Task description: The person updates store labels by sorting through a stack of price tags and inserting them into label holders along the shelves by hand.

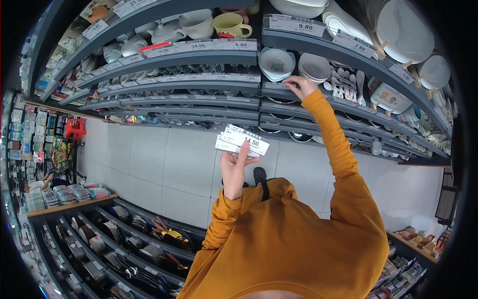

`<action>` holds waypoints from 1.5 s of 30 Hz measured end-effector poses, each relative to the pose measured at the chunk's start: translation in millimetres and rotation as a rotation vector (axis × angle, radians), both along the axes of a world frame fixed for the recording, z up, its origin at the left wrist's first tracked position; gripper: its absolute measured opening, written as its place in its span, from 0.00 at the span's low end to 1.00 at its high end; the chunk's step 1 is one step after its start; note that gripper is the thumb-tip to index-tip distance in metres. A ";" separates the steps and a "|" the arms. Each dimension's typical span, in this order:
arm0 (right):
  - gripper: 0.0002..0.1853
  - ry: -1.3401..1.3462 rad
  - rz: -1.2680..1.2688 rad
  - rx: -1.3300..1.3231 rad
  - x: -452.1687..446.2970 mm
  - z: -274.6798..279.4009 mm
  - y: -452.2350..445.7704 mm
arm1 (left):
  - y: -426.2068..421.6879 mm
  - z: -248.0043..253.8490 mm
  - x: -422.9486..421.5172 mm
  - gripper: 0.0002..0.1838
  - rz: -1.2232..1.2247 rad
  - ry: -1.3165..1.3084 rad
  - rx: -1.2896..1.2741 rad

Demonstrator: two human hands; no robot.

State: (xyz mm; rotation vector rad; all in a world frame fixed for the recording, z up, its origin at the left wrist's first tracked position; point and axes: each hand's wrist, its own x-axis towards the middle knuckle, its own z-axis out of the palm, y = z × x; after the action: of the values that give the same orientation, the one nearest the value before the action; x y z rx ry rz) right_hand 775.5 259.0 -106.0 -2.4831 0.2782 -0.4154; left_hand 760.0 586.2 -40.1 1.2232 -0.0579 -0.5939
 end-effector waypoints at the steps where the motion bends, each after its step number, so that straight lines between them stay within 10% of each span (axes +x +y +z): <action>1: 0.09 -0.016 -0.009 -0.063 -0.8 -2.5 0.6 | -0.3 1.5 -0.5 0.14 0.010 -0.004 0.001; 10: 0.12 -0.123 -0.030 -0.194 -20.9 34.3 49.7 | 2.3 6.0 -0.6 0.11 0.042 -0.020 -0.001; 16: 0.11 -0.103 0.257 0.795 -59.5 89.1 139.2 | -4.0 10.4 -3.1 0.11 0.111 -0.070 -0.024; 45: 0.15 -0.201 0.212 0.548 -73.4 96.0 169.1 | 13.0 8.7 -12.6 0.16 0.064 -0.110 -0.009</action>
State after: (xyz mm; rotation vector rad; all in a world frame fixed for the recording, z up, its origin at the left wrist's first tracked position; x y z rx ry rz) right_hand 702.1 428.0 -10.0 -1.8950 0.0352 -0.4281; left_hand 747.4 599.2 -31.4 1.2438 -0.1136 -0.4695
